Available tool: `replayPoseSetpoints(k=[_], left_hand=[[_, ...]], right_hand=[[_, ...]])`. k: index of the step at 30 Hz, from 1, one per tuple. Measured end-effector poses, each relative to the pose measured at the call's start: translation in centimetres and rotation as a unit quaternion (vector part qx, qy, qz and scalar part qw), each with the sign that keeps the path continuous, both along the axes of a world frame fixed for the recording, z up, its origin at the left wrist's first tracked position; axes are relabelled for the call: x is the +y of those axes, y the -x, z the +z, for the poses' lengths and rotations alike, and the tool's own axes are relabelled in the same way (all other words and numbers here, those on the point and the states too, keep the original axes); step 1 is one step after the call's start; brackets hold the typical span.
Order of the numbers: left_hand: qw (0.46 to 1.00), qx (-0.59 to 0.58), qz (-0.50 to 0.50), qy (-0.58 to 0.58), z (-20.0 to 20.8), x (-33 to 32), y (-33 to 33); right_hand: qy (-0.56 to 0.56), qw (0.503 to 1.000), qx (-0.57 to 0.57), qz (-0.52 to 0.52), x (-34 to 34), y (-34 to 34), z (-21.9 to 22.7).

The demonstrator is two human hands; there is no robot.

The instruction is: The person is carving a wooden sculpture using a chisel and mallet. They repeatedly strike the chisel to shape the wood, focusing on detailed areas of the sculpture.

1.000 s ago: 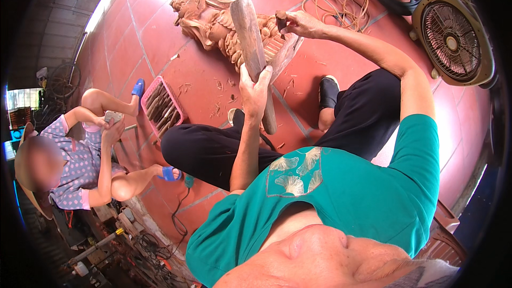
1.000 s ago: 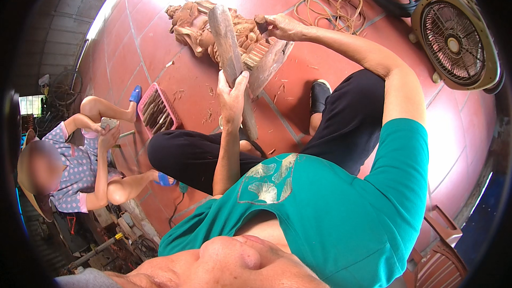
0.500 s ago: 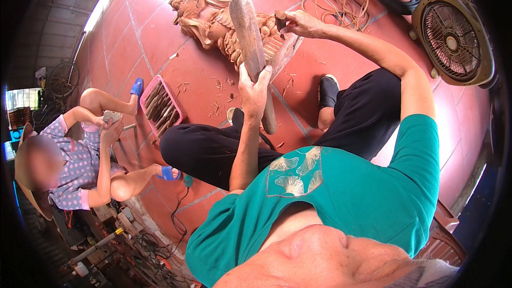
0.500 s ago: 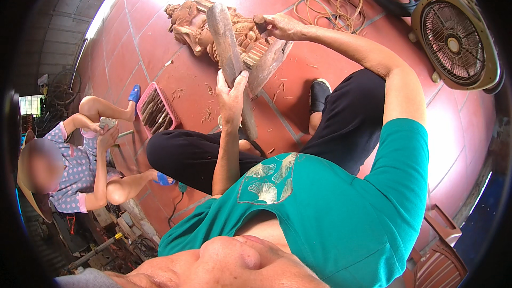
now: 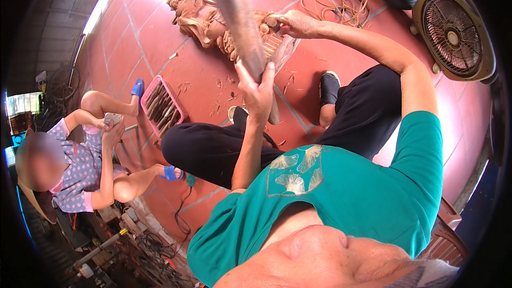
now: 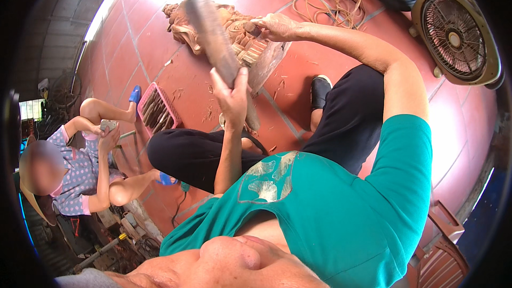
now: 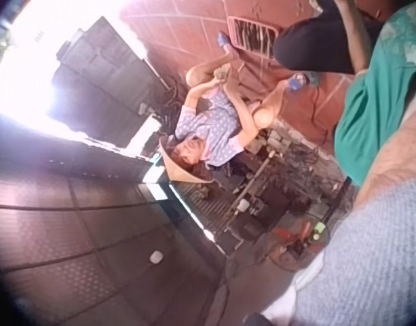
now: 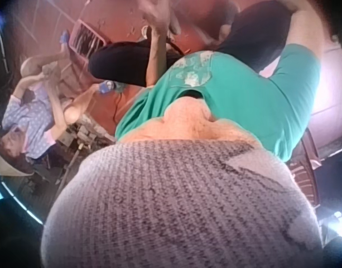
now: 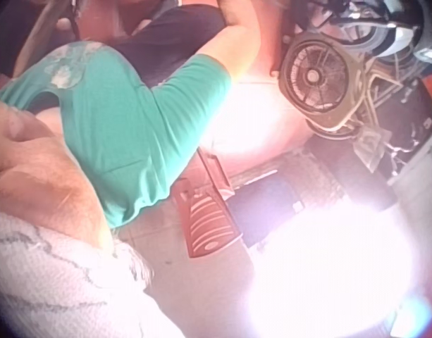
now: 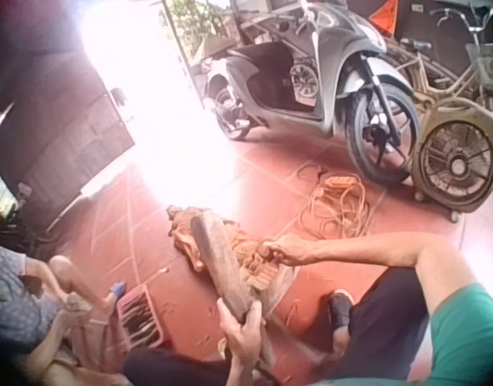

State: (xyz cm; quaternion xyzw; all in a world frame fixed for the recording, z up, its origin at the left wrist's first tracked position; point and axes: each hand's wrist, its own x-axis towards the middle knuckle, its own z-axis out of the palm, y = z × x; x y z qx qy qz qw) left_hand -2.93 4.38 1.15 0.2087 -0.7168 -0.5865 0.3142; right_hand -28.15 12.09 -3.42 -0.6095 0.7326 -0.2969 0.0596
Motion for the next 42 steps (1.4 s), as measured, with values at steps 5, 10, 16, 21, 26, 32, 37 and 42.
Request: replayPoseSetpoints(k=[5,10,16,21,26,32,37,42], left_hand=[[0.985,-0.107,-0.1,0.088,-1.9,-1.4,0.4],[0.999,-0.022,-0.039,0.019,1.2,0.1,-0.2],[0.982,-0.147,-0.113,0.046,-0.9,-1.7,0.7],[0.995,-0.074,-0.065,-0.019,-0.8,-1.5,-0.2],[0.998,-0.031,0.018,0.048,0.2,0.4,0.3],[0.985,-0.123,-0.101,0.06,-1.8,-1.5,0.4],[0.993,-0.052,-0.101,-0.026,-1.9,-1.6,0.3],[0.987,-0.103,-0.083,-0.095,-0.9,-2.0,-0.2]], right_hand=[[0.013,1.0,-0.024,0.012,0.3,0.4,0.1],[-0.017,0.999,-0.028,0.007,-0.1,0.0,0.4],[-0.035,0.999,0.021,-0.004,0.2,-0.7,0.8],[-0.018,1.0,0.018,0.003,0.4,-0.4,0.4],[-0.014,0.999,0.038,-0.003,0.1,-0.6,0.2],[0.004,0.999,-0.021,0.033,1.0,-0.7,1.0],[-0.04,0.977,-0.178,-0.114,2.1,3.3,-0.9],[0.019,0.953,-0.276,-0.122,2.6,2.9,0.0]])
